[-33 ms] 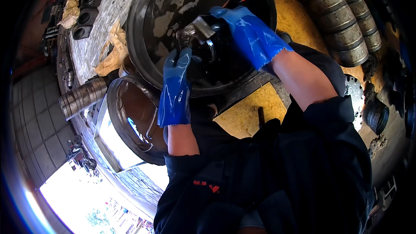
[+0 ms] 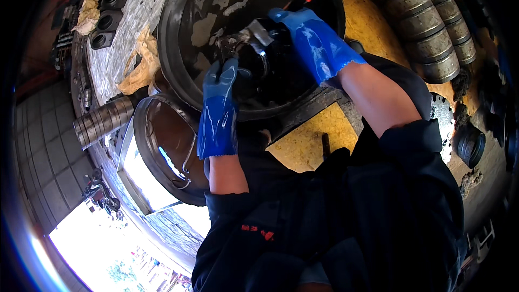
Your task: The person cleans a metal part by dipping it into a large bucket of dark liquid and scrubbing the surface with a handheld brush.
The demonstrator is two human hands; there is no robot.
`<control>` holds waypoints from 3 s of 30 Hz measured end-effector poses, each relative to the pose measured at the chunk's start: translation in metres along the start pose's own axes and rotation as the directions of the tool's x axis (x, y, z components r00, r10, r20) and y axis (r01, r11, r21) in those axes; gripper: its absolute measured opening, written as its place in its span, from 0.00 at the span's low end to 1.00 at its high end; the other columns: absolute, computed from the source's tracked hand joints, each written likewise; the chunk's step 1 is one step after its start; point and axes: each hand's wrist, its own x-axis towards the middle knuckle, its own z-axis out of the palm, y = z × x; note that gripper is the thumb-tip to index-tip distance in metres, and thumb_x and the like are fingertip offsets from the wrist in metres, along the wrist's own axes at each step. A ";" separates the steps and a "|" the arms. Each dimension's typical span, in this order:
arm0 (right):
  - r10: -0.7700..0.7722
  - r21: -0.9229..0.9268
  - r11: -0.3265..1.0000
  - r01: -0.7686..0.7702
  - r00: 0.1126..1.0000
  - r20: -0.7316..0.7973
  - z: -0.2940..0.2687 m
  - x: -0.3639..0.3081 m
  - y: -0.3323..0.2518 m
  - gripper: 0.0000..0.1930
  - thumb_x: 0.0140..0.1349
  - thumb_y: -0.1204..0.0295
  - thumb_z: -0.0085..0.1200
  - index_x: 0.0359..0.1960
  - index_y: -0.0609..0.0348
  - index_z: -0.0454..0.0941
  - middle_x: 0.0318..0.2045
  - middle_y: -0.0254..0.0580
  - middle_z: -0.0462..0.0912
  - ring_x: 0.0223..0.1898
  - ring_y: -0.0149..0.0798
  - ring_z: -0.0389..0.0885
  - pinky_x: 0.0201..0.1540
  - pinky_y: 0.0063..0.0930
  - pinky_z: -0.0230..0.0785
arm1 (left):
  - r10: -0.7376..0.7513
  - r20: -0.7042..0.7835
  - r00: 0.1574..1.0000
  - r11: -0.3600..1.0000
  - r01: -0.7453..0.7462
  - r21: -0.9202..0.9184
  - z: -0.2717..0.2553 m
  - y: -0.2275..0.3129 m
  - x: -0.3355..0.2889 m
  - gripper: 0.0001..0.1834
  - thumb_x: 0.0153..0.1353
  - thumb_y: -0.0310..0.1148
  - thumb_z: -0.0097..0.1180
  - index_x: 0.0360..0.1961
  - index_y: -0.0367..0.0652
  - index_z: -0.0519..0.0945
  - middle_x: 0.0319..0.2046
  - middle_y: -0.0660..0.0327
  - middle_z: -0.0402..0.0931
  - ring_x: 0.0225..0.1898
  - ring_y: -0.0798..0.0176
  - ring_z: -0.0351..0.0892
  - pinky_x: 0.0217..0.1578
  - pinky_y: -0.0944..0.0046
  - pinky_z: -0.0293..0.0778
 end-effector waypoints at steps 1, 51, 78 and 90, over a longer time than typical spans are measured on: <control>0.047 -0.063 0.997 -0.049 0.998 -0.042 -0.004 0.003 0.007 0.23 0.56 0.54 0.63 0.45 0.61 0.81 0.36 0.44 0.85 0.36 0.37 0.83 0.44 0.28 0.73 | 0.069 0.049 0.996 0.997 -0.070 0.030 -0.001 0.003 0.000 0.18 0.59 0.26 0.59 0.52 0.36 0.78 0.47 0.50 0.78 0.48 0.60 0.78 0.50 0.62 0.73; -0.059 -0.570 0.730 0.378 0.865 0.498 0.024 -0.027 0.022 0.21 0.53 0.50 0.59 0.42 0.50 0.84 0.35 0.49 0.85 0.40 0.49 0.83 0.47 0.37 0.73 | 0.133 0.283 0.950 0.556 -0.308 0.772 -0.014 -0.048 0.025 0.33 0.55 0.16 0.48 0.65 0.38 0.64 0.50 0.45 0.76 0.52 0.50 0.77 0.54 0.57 0.72; 0.017 -0.132 0.991 -0.012 0.999 0.038 0.004 -0.002 -0.008 0.19 0.57 0.55 0.59 0.40 0.58 0.82 0.32 0.44 0.85 0.35 0.40 0.82 0.42 0.32 0.72 | 0.108 -0.002 0.994 0.816 -0.087 0.571 0.001 -0.039 0.035 0.28 0.64 0.27 0.42 0.66 0.38 0.60 0.56 0.45 0.72 0.55 0.50 0.75 0.53 0.55 0.73; -0.035 0.255 0.967 -0.003 0.989 0.142 0.033 -0.014 -0.014 0.16 0.58 0.59 0.60 0.39 0.59 0.83 0.31 0.42 0.84 0.33 0.33 0.81 0.38 0.30 0.72 | -0.273 -0.098 0.957 0.952 0.254 -0.171 -0.015 -0.037 0.026 0.26 0.66 0.32 0.42 0.66 0.39 0.62 0.56 0.47 0.72 0.55 0.50 0.75 0.53 0.55 0.74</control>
